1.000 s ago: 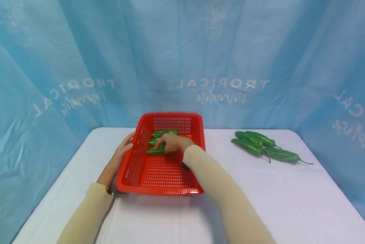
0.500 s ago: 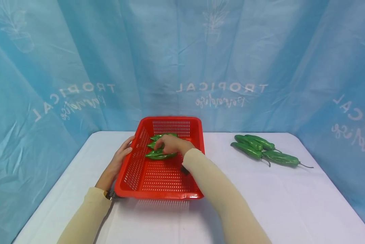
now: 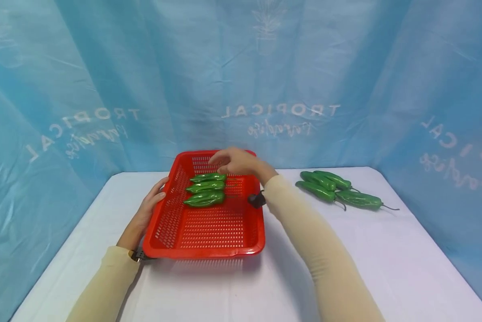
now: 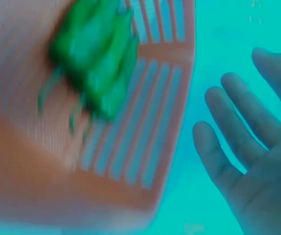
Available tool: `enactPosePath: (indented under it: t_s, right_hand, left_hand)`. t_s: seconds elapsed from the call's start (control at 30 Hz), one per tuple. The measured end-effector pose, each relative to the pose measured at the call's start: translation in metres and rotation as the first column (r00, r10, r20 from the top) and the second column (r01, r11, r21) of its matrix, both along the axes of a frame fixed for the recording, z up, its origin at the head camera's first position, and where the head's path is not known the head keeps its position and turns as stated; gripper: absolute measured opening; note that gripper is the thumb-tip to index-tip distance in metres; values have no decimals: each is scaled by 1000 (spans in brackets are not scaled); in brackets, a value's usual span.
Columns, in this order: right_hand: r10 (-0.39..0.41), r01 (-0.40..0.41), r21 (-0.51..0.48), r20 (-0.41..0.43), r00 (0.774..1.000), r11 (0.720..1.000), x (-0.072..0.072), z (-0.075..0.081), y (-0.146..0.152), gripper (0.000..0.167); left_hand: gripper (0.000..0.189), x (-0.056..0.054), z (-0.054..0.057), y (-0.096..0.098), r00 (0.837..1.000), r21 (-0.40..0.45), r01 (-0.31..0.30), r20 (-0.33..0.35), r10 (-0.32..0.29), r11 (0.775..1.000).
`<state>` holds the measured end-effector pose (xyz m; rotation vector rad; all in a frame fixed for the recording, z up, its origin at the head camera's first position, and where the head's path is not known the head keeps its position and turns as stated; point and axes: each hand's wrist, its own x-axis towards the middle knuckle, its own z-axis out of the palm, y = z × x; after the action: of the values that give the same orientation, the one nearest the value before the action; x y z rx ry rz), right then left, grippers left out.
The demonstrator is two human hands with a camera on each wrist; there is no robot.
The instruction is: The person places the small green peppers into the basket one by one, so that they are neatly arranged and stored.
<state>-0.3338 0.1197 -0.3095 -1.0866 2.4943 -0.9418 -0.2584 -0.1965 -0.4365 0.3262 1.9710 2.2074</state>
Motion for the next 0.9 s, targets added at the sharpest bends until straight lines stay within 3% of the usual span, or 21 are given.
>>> enactPosePath:
  t_s: [0.17, 0.47, 0.6, 0.73, 0.9]
  right_hand:
    - [-106, 105, 55, 6, 994, 993, 3, 23, 54, 41]
    - [-196, 213, 145, -125, 973, 966, 31, 51, 129, 36]
    - [-197, 223, 162, -159, 967, 961, 48, 51, 152, 35]
    - [-209, 246, 165, -216, 954, 955, 66, 43, 178, 34]
    - [-298, 332, 118, -239, 924, 936, 83, 39, 209, 35]
  left_hand:
    - [57, 1, 0, 2, 1000, -8, -16, 9, 16, 1000]
    - [56, 3, 3, -7, 1000, 7, -9, -2, 9, 1000]
    - [56, 3, 3, -7, 1000, 25, 8, -23, -8, 1000]
    - [53, 3, 0, -5, 997, 75, 63, -50, -59, 995]
    - [52, 3, 0, -3, 997, 70, 63, -58, -59, 996]
